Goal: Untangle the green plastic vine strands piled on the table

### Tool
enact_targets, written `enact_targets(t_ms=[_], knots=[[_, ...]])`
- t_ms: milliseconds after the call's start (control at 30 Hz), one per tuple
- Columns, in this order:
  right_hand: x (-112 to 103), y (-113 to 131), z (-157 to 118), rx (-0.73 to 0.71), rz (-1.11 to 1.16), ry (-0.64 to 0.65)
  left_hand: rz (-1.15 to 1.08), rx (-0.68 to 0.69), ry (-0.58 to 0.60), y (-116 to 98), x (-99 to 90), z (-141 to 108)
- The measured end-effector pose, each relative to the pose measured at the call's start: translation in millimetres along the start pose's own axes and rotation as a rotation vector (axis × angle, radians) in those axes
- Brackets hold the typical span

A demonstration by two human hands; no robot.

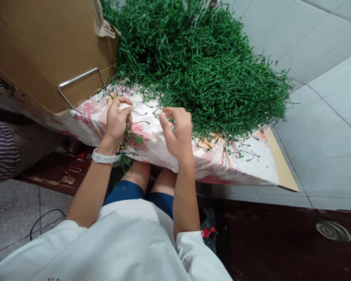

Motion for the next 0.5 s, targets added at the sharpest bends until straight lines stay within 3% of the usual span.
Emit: enact_targets(t_ms=[100, 200, 367, 500], knots=[[22, 26, -2, -0.076, 0.132, 0.116, 0.021, 0.036, 0.094, -4, 1.0, -3], [33, 29, -3, -0.084, 0.157, 0.185, 0.025, 0.030, 0.199, -8, 0.4, -5], [27, 17, -8, 0.007, 0.234, 0.209, -0.028, 0.027, 0.268, -11, -4.5, -5], [20, 19, -11, -0.018, 0.236, 0.299, -0.073, 0.029, 0.237, -10, -4.9, -4]])
Point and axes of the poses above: each hand's wrist, its own z-axis towards the middle knuckle, its own x-axis out of the palm, y = z × x, the point moved 2 cm from there along z, towards the middle knuckle, and after that the axes turned 11 degrees about -x, right-handed, at the moved point
